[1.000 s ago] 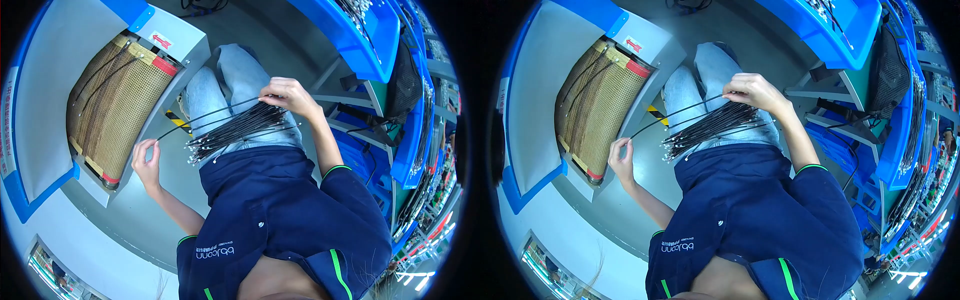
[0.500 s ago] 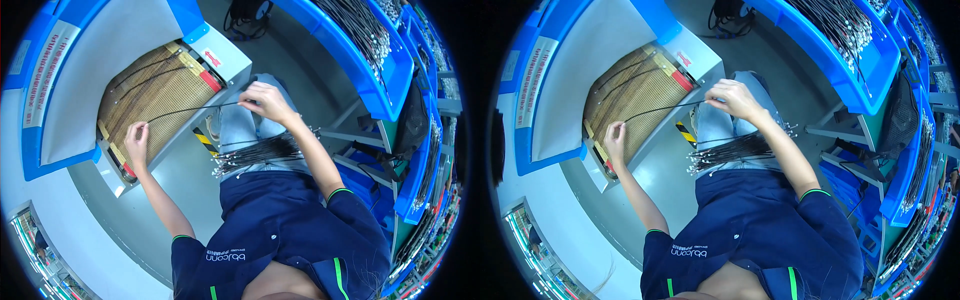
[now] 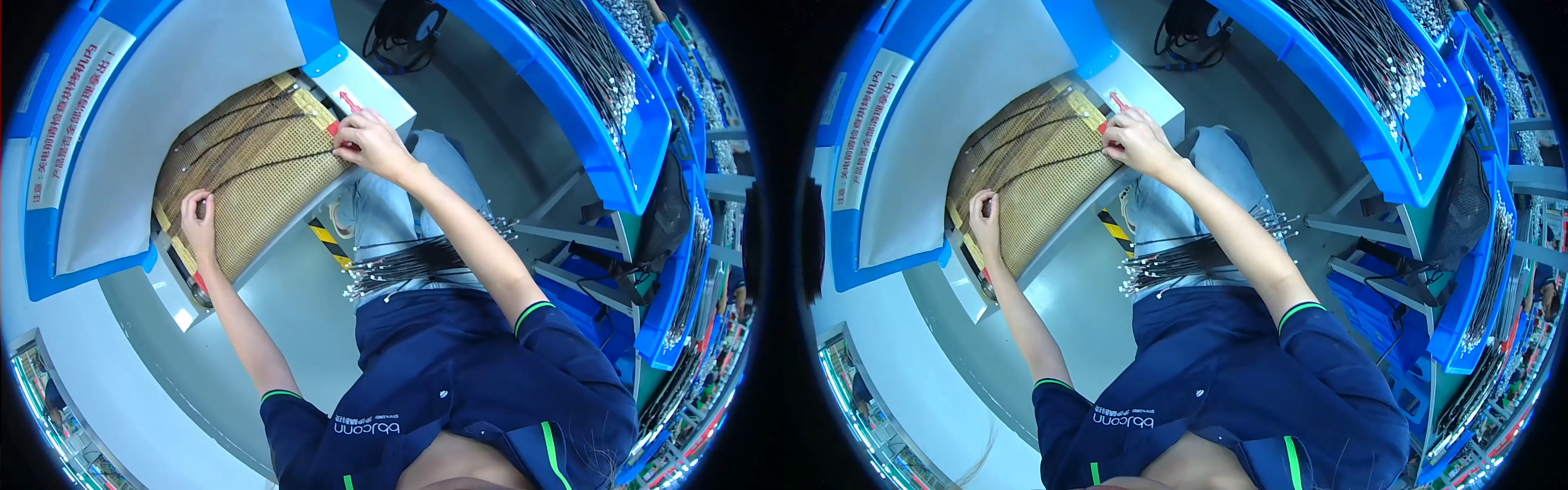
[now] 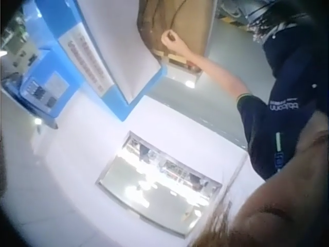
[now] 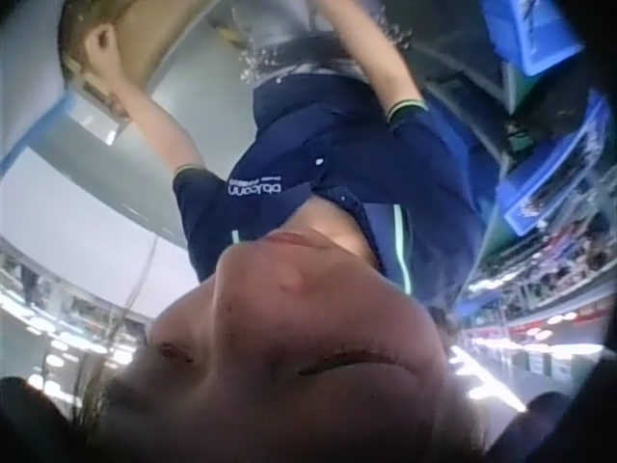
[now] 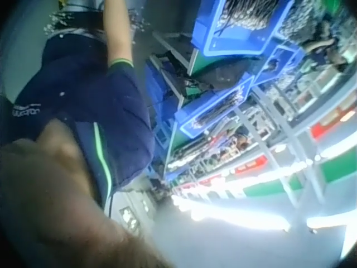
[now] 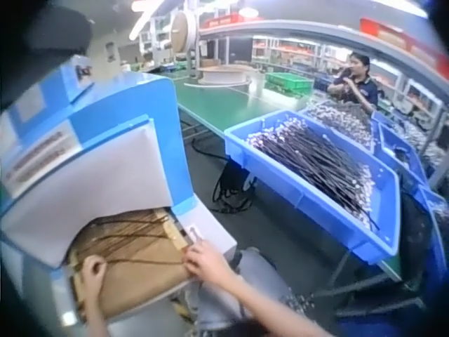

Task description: The person applies heat-shrink tubes onto electrical wires using a thermal machine, shrinking the tubes into place.

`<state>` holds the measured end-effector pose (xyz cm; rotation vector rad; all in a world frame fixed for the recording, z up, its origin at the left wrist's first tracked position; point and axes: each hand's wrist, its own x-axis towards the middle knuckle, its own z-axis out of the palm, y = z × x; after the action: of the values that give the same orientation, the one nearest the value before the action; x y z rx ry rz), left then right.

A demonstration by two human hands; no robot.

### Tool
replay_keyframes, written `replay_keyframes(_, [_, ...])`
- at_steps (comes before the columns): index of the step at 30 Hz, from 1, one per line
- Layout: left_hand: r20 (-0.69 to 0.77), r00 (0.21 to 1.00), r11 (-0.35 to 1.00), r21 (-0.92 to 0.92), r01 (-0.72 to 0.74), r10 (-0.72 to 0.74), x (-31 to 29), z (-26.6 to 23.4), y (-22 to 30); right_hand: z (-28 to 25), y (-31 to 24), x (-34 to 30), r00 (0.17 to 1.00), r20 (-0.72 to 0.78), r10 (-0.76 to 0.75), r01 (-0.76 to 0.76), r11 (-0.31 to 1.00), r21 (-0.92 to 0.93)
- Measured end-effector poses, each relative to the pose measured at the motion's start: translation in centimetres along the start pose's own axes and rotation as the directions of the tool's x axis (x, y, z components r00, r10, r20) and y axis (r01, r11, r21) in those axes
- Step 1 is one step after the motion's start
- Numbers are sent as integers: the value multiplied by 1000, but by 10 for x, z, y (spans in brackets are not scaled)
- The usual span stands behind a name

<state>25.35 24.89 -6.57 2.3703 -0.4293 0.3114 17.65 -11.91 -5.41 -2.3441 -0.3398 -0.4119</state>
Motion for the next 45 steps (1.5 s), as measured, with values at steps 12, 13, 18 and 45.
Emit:
replay_keyframes(12, [-200, 975, 980, -192, 57, -96, -70, 71, 86, -90, 52, -203, 864, 425, 272, -313, 950, 27])
replay_keyframes(13, [-103, 991, 983, -169, 67, -86, -85, 81, 111, -96, 60, -223, 809, 499, 310, -349, 937, -17])
replay_keyframes(18, [513, 851, 923, -262, 283, -115, -151, 161, 208, -105, 79, -271, 753, 533, 386, -453, 891, -6])
replay_keyframes(45, [682, 727, 972, -217, 90, 85, -154, 147, 422, -271, 5, -238, 808, 518, 281, -437, 876, 206])
